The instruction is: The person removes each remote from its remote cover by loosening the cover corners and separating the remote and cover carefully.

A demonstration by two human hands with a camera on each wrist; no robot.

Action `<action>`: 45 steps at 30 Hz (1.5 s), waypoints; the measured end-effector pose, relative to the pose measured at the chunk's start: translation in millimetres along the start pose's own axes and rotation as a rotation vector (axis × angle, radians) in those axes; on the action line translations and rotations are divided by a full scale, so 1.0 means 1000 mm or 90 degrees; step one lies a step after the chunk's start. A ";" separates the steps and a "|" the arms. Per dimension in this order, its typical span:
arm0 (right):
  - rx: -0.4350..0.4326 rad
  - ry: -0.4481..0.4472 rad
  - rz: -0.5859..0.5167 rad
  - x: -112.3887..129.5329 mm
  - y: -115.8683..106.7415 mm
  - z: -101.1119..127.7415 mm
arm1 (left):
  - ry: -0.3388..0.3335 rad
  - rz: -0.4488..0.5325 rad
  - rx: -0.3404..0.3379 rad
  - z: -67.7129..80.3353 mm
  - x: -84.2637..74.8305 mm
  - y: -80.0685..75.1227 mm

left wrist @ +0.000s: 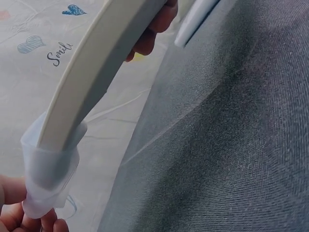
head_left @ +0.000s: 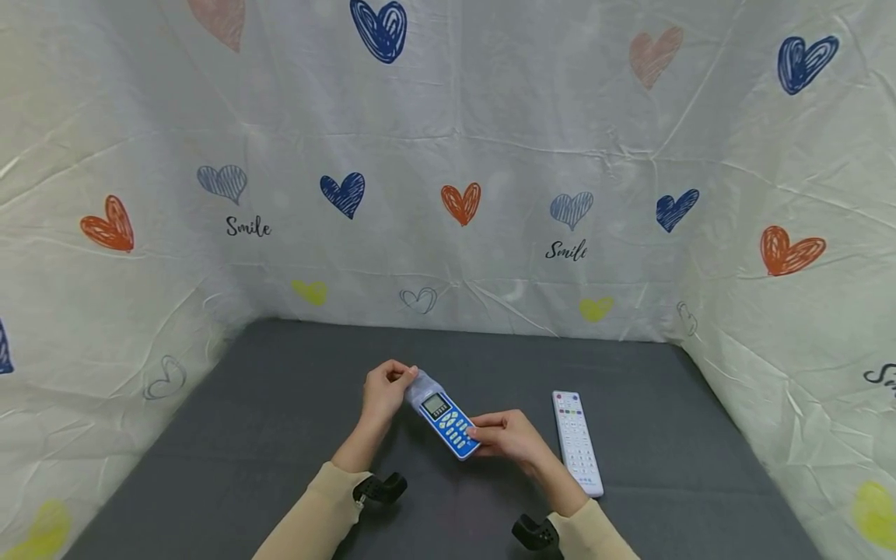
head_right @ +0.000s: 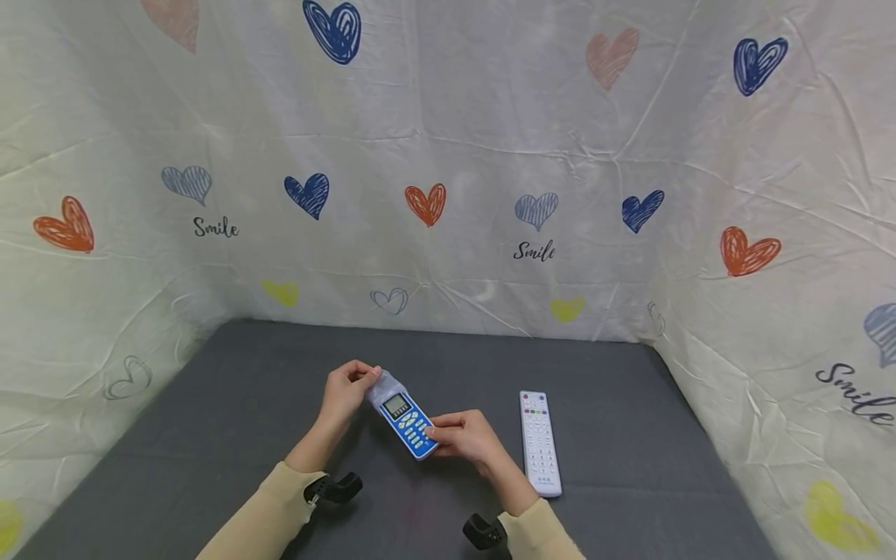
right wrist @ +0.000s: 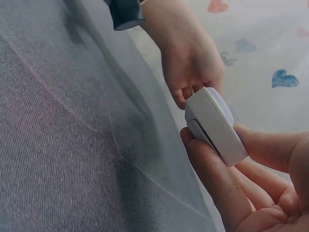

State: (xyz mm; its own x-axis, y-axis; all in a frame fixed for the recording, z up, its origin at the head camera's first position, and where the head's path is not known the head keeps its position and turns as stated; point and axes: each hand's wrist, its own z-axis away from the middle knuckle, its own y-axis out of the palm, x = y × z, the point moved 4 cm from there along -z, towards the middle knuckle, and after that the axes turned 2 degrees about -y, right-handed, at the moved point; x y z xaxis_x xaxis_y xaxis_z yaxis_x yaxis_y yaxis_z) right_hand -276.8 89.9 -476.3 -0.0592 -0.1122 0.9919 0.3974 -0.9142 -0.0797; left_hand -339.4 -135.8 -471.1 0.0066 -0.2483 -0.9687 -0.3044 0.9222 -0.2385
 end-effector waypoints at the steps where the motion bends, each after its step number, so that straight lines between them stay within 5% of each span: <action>1: -0.002 0.001 -0.001 0.000 0.000 0.000 | -0.001 0.000 -0.008 0.000 0.000 0.000; 19: -0.030 0.007 -0.019 -0.001 0.004 -0.004 | -0.008 0.030 -0.078 0.001 0.000 -0.001; 45: -0.040 0.005 -0.039 -0.002 0.011 -0.004 | -0.018 0.085 -0.106 -0.003 0.004 -0.004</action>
State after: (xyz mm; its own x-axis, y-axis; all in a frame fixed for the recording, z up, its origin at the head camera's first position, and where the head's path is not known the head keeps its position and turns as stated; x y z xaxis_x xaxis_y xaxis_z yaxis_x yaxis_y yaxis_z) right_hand -276.3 78.8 -479.8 -0.0881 -0.0581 0.9944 0.3353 -0.9418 -0.0253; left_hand -340.7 -141.7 -473.5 -0.0183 -0.1171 -0.9929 -0.4572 0.8842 -0.0958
